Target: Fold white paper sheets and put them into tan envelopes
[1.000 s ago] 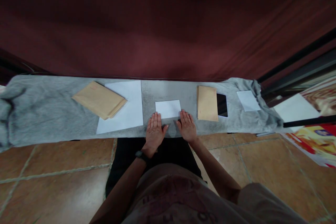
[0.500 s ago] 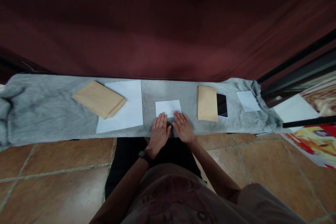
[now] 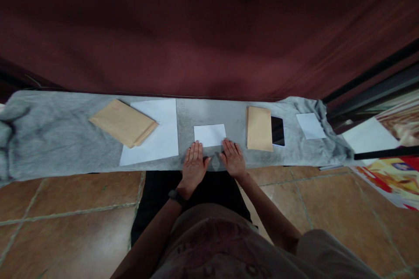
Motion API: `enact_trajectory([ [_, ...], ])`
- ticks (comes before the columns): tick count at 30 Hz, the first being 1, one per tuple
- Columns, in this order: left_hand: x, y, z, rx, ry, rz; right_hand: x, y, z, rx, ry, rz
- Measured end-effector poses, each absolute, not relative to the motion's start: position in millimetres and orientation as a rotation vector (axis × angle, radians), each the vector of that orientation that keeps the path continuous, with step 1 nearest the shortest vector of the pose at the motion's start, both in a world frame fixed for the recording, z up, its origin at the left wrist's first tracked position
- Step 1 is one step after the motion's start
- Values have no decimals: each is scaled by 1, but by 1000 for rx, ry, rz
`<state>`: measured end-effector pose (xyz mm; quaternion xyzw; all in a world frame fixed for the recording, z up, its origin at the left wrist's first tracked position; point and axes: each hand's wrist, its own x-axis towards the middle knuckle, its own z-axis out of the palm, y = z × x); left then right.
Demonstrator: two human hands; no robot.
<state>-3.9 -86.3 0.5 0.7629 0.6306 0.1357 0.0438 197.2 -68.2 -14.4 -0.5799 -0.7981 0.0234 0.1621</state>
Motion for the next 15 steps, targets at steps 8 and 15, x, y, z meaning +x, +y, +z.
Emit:
enact_trajectory([
  [8,-4,-84,2,2303,1969,479,196,-66,-9,-1683,-2180,185],
  [15,18,-70,3,2396,1730,478,175,-54,4,-1539,-2286,340],
])
